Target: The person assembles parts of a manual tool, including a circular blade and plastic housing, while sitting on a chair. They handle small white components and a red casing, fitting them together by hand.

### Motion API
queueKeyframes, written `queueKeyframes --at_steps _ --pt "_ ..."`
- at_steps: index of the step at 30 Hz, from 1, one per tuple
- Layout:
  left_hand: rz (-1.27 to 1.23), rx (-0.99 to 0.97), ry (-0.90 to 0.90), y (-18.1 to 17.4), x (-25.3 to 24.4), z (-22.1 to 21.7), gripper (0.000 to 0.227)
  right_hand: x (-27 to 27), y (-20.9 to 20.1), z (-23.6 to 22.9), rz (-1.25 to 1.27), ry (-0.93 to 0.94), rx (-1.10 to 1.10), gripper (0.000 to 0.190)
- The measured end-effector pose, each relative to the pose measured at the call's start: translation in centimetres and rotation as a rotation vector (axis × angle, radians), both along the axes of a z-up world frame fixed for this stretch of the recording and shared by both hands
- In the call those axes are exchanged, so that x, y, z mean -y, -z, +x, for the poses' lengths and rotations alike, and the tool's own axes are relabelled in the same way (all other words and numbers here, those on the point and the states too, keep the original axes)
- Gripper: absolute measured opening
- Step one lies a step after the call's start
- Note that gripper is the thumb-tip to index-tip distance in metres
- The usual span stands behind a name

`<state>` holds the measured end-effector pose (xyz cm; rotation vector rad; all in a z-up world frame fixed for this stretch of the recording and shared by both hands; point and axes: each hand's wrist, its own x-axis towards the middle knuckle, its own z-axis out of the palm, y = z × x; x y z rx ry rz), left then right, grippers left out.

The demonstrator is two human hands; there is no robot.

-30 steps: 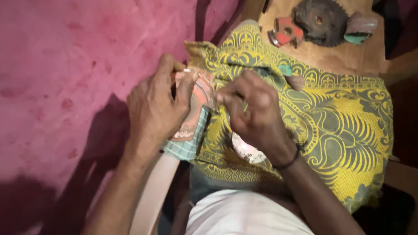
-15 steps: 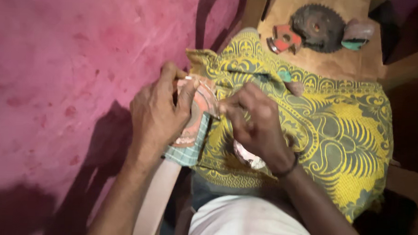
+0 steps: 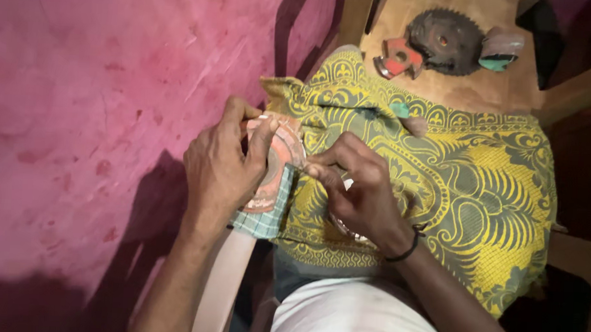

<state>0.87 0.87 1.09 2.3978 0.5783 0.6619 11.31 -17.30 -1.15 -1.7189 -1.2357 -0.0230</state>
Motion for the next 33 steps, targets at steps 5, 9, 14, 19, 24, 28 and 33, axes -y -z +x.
queueKeyframes --at_steps 5,9,14,19,24,28,33 --pt "-0.013 -0.004 0.005 0.5 0.5 -0.4 0.029 0.9 1.2 -1.0 -0.044 0.063 -0.106 0.005" --pt "0.009 -0.024 -0.018 0.0 0.2 0.1 0.028 -0.2 0.7 -0.3 0.021 0.062 -0.089 0.005" --pt "0.012 -0.049 0.003 0.8 0.7 -0.7 0.029 -0.1 0.5 -0.9 0.016 0.088 -0.067 0.006" --pt "0.001 -0.037 -0.002 1.0 0.0 -0.2 0.03 -0.7 -0.2 -0.6 -0.013 0.117 -0.127 0.004" --pt "0.028 0.005 -0.009 0.3 0.2 -0.2 0.03 -0.7 -0.3 -0.8 0.002 0.105 -0.047 0.004" --pt "-0.005 -0.03 -0.016 0.7 0.4 -0.3 0.031 -0.3 0.4 -1.1 0.042 0.107 -0.118 0.005" --pt "0.002 -0.025 -0.015 0.1 0.1 -0.1 0.03 -1.0 -0.2 -0.8 0.047 0.075 -0.072 0.005"
